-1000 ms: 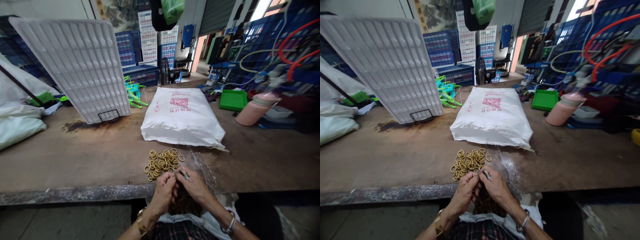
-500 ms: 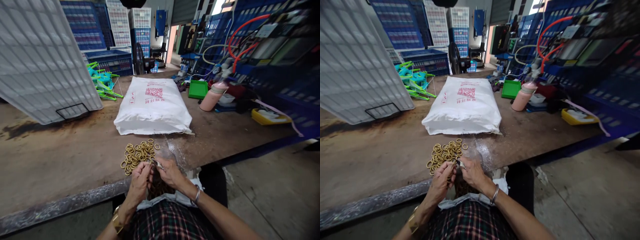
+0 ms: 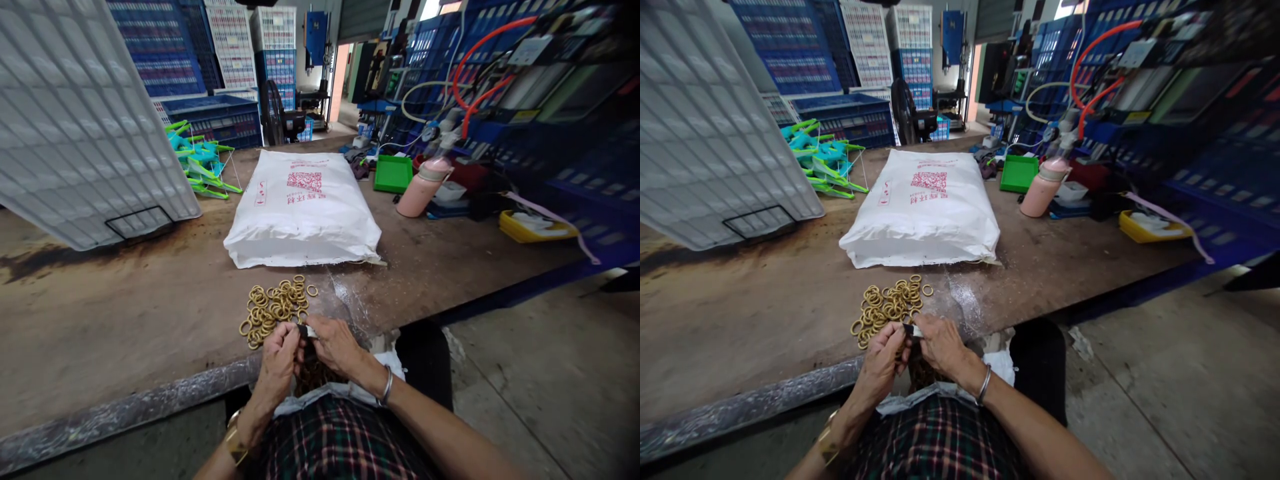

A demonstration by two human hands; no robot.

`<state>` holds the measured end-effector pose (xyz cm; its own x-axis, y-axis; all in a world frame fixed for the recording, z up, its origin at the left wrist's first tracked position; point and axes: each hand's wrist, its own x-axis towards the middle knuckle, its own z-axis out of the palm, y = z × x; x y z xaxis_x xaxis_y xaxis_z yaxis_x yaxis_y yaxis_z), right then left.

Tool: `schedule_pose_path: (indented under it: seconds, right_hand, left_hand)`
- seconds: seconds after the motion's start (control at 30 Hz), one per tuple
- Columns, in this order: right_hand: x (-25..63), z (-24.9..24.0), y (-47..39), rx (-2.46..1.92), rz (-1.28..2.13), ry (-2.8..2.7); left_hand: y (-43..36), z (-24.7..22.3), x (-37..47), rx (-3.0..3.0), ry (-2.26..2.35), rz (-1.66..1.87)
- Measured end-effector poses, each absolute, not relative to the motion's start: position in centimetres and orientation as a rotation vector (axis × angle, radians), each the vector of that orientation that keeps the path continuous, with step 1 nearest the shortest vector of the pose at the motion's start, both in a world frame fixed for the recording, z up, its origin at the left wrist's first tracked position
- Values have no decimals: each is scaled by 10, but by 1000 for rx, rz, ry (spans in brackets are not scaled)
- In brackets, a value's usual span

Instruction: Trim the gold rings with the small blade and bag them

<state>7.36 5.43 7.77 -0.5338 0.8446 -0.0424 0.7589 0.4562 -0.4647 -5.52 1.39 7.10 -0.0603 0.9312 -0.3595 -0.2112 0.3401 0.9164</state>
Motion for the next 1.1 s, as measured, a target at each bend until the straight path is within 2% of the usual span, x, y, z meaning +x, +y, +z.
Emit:
schedule_pose_path:
  seconds: [0.77,1.1]
  right_hand:
    - [68,82,52,-1553,586,-2571]
    - [74,79,55,-1413,696,-2654]
  left_hand:
    - [12,72,-58,837,1358,1049]
    - [11,78,-59,897,1329,1052]
